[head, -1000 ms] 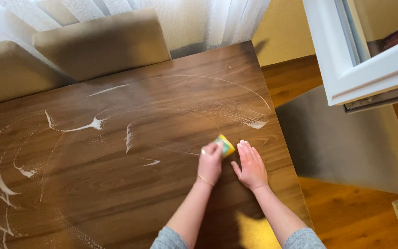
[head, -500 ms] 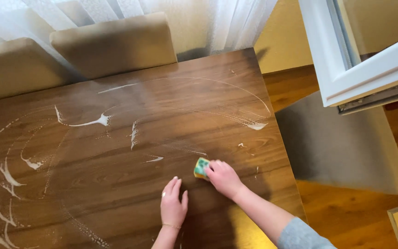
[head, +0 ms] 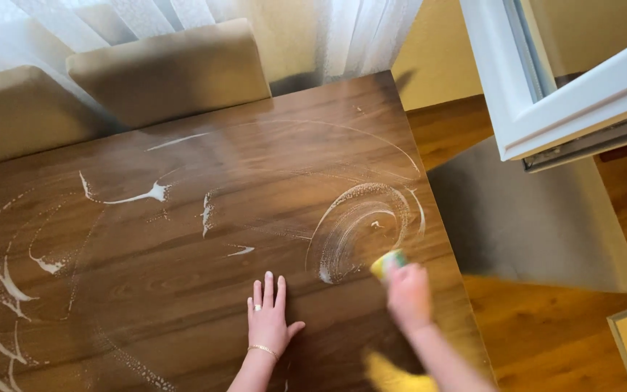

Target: The person prepares a sponge with detergent at a sink, moves to a dining area, pulls out chairs, and scrubs the large wooden dining table with the soapy sponge.

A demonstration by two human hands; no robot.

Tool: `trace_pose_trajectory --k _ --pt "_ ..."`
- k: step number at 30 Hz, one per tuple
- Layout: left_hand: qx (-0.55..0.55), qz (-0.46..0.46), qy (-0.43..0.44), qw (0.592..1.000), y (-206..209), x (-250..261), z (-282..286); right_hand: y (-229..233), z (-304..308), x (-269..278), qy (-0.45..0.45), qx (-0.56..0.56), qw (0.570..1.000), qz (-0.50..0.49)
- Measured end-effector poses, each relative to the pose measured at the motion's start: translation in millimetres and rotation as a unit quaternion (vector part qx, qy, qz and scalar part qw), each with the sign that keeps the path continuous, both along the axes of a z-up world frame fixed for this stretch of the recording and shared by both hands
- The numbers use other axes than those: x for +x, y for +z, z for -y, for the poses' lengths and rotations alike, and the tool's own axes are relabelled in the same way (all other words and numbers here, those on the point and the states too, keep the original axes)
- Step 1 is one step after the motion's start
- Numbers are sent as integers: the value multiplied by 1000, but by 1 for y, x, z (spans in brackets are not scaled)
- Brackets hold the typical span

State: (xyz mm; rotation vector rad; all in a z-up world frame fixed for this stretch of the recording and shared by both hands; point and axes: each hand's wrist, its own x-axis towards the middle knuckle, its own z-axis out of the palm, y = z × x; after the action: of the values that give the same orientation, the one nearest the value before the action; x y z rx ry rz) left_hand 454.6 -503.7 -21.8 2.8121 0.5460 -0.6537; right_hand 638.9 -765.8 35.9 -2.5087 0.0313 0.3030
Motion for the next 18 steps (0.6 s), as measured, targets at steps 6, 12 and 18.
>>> trace_pose_trajectory --k 6,12,18 --pt "19 0 -6 1000 -4 0 -2 -71 -91 -33 373 -67 896 230" --pt "23 1 8 1000 -6 -1 -2 103 -81 77 -122 86 979 -138" --pt "18 3 5 1000 -8 -2 -3 -61 103 -18 89 -186 975 77"
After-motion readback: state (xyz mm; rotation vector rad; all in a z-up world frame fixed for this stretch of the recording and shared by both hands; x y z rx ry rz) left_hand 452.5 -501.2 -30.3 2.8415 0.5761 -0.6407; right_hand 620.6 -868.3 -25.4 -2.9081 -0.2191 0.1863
